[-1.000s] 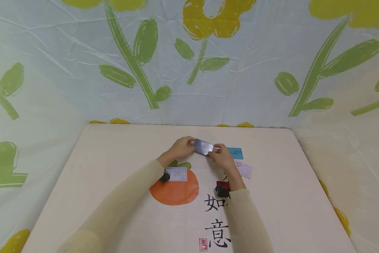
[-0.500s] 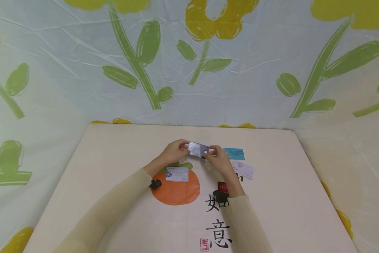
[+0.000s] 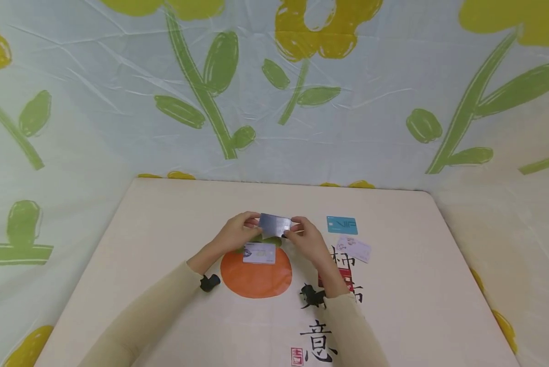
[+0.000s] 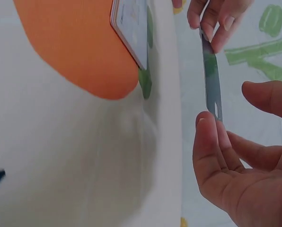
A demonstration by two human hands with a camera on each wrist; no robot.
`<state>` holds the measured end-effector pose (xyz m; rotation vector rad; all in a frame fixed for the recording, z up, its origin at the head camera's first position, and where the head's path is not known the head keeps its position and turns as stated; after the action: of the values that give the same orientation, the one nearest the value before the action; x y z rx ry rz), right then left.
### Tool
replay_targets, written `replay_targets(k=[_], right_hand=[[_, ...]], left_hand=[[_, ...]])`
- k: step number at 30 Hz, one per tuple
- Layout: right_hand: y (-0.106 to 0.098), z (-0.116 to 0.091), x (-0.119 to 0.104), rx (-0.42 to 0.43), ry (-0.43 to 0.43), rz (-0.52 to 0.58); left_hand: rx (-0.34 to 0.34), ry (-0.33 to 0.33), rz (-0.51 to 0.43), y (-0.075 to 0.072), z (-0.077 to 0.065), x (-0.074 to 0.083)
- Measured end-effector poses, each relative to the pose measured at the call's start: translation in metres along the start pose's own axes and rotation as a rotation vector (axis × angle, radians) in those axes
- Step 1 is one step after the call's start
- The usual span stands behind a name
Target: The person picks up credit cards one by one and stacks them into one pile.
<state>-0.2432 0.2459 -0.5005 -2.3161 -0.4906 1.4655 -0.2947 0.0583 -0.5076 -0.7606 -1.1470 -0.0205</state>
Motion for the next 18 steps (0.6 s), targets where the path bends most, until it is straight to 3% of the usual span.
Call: replay_targets(k=[18], right_hand=[[0.034, -0.008, -0.005, -0.069, -0.014, -0.005]], left_hand=[[0.039, -0.009, -0.006, -0.017, -0.048, -0.004]])
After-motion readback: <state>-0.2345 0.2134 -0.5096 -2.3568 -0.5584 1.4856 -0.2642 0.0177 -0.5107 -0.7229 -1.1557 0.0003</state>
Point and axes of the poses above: each hand's wrist, its own z-axis towards the middle knuckle, its own y-axis out of the palm, x = y × z, the point moved 9 cm from there along z, towards the middle knuckle, and after that the axes turned 15 degrees about y, right-handed, at the moved point
